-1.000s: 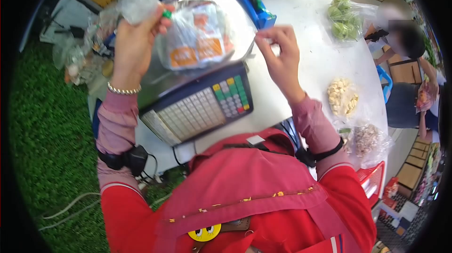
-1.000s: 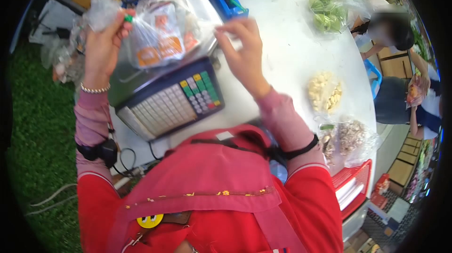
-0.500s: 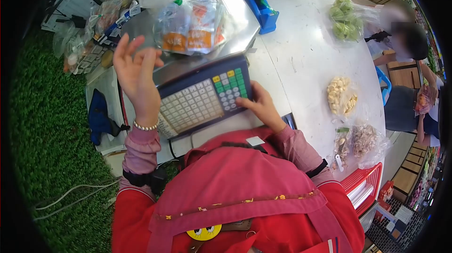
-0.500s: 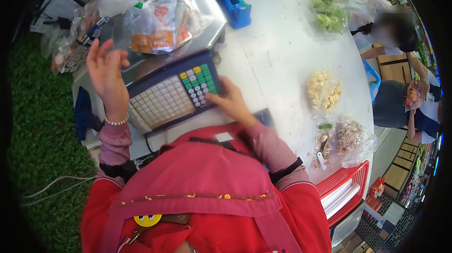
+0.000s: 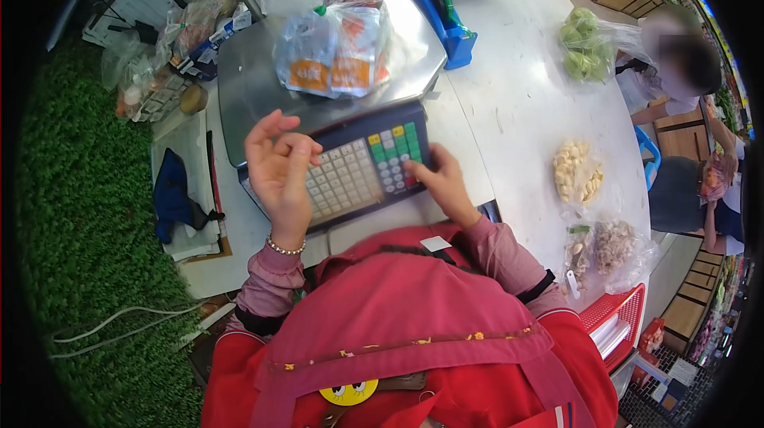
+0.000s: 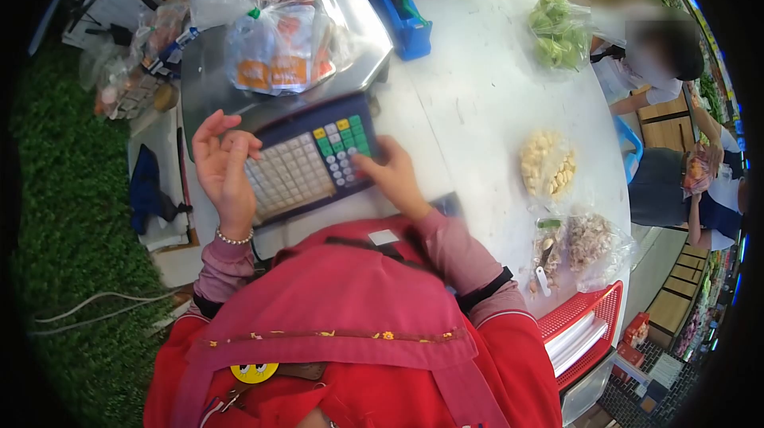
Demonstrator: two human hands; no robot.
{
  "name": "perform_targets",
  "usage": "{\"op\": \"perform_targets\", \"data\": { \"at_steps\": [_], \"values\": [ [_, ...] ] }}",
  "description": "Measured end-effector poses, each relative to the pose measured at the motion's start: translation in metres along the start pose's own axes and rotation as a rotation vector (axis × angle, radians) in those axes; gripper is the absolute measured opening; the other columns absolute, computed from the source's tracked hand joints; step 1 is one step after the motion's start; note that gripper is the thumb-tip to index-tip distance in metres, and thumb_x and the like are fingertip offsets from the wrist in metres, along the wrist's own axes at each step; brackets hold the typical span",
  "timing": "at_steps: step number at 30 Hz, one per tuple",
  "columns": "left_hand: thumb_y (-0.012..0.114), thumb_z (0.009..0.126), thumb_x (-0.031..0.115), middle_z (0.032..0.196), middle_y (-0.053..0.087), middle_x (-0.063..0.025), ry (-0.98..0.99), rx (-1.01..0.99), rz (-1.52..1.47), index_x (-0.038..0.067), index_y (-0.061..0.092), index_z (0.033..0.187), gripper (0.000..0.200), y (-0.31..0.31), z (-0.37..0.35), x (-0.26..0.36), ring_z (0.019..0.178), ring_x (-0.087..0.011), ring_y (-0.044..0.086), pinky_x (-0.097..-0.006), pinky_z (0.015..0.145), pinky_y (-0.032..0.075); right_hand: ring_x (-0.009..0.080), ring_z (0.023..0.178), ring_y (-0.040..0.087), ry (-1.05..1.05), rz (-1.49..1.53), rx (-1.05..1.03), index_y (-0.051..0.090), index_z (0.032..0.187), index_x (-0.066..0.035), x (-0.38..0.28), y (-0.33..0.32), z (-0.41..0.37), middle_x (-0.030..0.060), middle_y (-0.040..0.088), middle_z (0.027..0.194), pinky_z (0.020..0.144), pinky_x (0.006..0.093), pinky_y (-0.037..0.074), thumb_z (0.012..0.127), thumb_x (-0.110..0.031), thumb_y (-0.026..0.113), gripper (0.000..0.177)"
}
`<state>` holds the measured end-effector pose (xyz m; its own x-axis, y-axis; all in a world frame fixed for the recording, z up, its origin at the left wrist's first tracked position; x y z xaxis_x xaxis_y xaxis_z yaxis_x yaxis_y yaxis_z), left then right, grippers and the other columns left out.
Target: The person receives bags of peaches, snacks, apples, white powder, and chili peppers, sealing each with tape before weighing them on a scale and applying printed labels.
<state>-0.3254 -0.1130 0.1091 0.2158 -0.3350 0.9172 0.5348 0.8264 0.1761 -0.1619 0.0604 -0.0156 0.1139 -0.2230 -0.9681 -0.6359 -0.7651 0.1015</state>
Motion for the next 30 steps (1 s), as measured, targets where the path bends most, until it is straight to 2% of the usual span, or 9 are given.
{"op": "perform_targets", "data": {
  "at_steps": [5,7,13,17,20,23,25,26,30],
  "values": [
    [0.054,0.09,-0.003,0.116,0.052,-0.0149,-0.027,0.008,0.023,-0.002,0.043,0.129,0.04,0.003,0.004,0.001,0.08,-0.0155,0.058,-0.0259,0.067,0.045,0.0151,0.076,0.065,-0.032,-0.27,0.138,0.055,0.111,0.008,0.001,0.004,0.01,0.0134,0.068,0.091,0.065,0.027,0.053,0.079,-0.02,0.077,0.048],
    [0.054,0.09,-0.003,0.116,0.052,-0.0151,-0.015,0.002,0.016,-0.002,0.043,0.129,0.04,0.003,0.006,0.001,0.08,-0.0157,0.058,-0.026,0.066,0.045,0.016,0.082,0.065,0.131,-0.191,0.065,0.055,0.112,0.008,-0.008,0.008,0.004,0.0128,0.068,0.097,0.071,0.029,0.054,0.08,-0.017,0.077,0.047],
    [0.055,0.089,-0.003,0.11,0.056,-0.0124,-0.062,0.028,0.008,-0.002,0.047,0.124,0.035,0.001,0.005,-0.004,0.076,-0.0149,0.058,-0.0262,0.066,0.045,0.0144,0.103,0.059,0.07,0.104,-0.401,0.055,0.121,0.002,-0.008,-0.016,0.005,0.0066,0.065,0.106,0.087,0.0293,0.049,0.081,-0.004,0.074,0.045],
    [0.056,0.089,-0.003,0.103,0.06,-0.0096,-0.075,0.022,-0.005,0.0,0.052,0.117,0.028,0.004,0.007,-0.009,0.073,-0.0142,0.059,-0.0262,0.064,0.046,0.0176,0.106,0.06,0.06,-0.012,-0.429,0.049,0.133,0.003,0.006,-0.022,0.011,0.0103,0.062,0.121,0.091,0.0316,0.05,0.078,0.0,0.074,0.061],
    [0.056,0.089,-0.001,0.102,0.061,-0.0094,-0.111,0.054,-0.007,0.0,0.054,0.113,0.024,0.009,0.008,-0.005,0.073,-0.0142,0.06,-0.0257,0.063,0.046,0.0151,0.099,0.062,-0.031,0.076,-0.415,0.052,0.131,0.001,0.008,-0.021,0.014,0.0084,0.066,0.113,0.087,0.0308,0.05,0.079,-0.005,0.075,0.057],
    [0.055,0.091,-0.003,0.102,0.059,-0.0078,-0.09,-0.001,0.024,0.0,0.053,0.113,0.023,0.013,0.013,-0.002,0.075,-0.0124,0.059,-0.0244,0.065,0.047,0.0145,0.095,0.062,-0.107,-0.138,-0.303,0.057,0.125,0.0,0.013,-0.051,0.034,0.0082,0.067,0.106,0.084,0.0292,0.051,0.08,-0.009,0.075,0.049],
    [0.055,0.09,-0.004,0.102,0.059,-0.0074,-0.106,0.003,0.021,0.0,0.055,0.109,0.019,0.013,0.013,-0.003,0.074,-0.0121,0.059,-0.0239,0.065,0.046,0.0131,0.086,0.06,-0.147,-0.113,0.112,0.062,0.115,-0.001,-0.001,-0.08,0.06,0.0071,0.066,0.097,0.074,0.0293,0.05,0.081,-0.016,0.076,0.04],
    [0.054,0.09,-0.004,0.101,0.058,-0.0073,-0.086,0.001,0.032,0.0,0.056,0.108,0.018,0.013,0.013,-0.003,0.074,-0.012,0.059,-0.0238,0.064,0.046,0.0148,0.082,0.058,-0.356,-0.284,0.242,0.065,0.11,-0.004,-0.033,-0.08,0.058,0.0066,0.062,0.091,0.071,0.029,0.049,0.08,-0.017,0.076,0.034],
    [0.054,0.089,-0.005,0.103,0.056,-0.0074,-0.064,-0.037,0.047,-0.001,0.058,0.103,0.015,0.019,0.01,-0.004,0.073,-0.0114,0.058,-0.0231,0.064,0.045,0.0193,0.082,0.055,-0.547,-0.524,0.239,0.064,0.105,-0.007,-0.05,-0.074,0.088,0.0074,0.055,0.088,0.071,0.0296,0.048,0.078,-0.015,0.075,0.03]
  ]
}}
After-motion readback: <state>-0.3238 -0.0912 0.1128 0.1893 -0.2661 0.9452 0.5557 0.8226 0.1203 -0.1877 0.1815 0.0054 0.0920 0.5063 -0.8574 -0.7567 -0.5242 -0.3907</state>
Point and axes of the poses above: each hand's wrist, its own z-axis towards the middle knuckle, its own y-axis out of the palm, x = y × z, the point moved 6 cm from there along z, towards the middle knuckle
